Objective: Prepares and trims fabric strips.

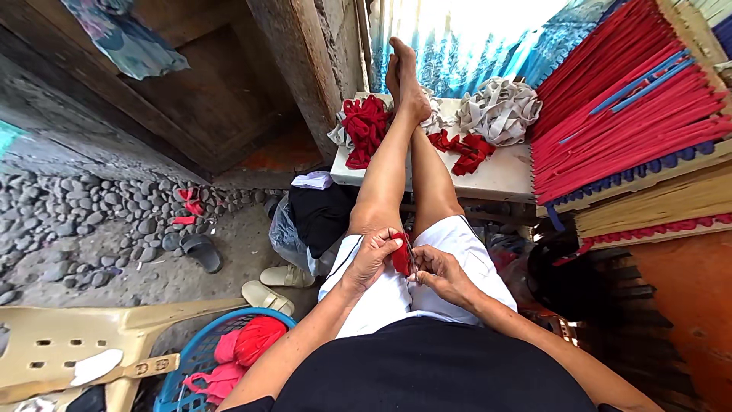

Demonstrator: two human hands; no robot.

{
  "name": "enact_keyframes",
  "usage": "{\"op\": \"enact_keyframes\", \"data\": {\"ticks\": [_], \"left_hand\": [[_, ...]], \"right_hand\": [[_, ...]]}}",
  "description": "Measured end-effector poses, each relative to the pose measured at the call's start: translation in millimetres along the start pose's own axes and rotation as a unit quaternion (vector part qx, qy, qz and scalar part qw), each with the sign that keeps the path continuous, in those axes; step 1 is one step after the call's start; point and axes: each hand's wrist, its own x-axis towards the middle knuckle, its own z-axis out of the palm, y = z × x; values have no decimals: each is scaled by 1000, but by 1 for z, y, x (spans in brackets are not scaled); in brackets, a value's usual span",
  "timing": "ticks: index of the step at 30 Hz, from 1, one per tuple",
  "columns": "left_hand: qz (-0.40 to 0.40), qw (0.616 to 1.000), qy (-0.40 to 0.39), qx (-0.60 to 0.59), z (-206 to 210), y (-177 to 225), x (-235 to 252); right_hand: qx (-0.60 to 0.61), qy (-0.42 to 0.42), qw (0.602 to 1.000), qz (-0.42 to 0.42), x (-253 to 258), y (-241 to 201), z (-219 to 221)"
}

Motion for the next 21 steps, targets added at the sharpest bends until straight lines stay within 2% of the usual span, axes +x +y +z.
{"op": "enact_keyframes", "data": {"ticks": [7, 9, 11, 12, 15, 17, 19, 20, 21], "left_hand": [[-17, 999, 28, -16, 6, 5, -2], [34, 998, -3, -60, -17, -29, 13], [140, 981, -71, -118, -58, -88, 43], [165, 976, -69, -124, -67, -93, 45], [205, 971, -37, -120, -94, -61, 23], [242, 959, -42, -144, -133, -36, 4], [260, 948, -34, -181, -184, -19, -14], [256, 946, -15, -200, -202, -8, -26], [243, 943, 61, -220, -198, 9, -39]], "right_hand": [[57, -6, 998, -9, 1, -13, -5], [42, 5, 999, -5, 2, -20, -11], [-11, 35, 999, 11, 5, -31, -27], [-44, 61, 997, 21, 8, -38, -37], [-104, 152, 982, 44, 21, -48, -80], [-142, 202, 967, 69, 34, -42, -116], [-186, 233, 944, 141, 49, -28, -152], [-213, 241, 930, 179, 56, -19, -171], [-242, 245, 914, 216, 63, -8, -188]]}}
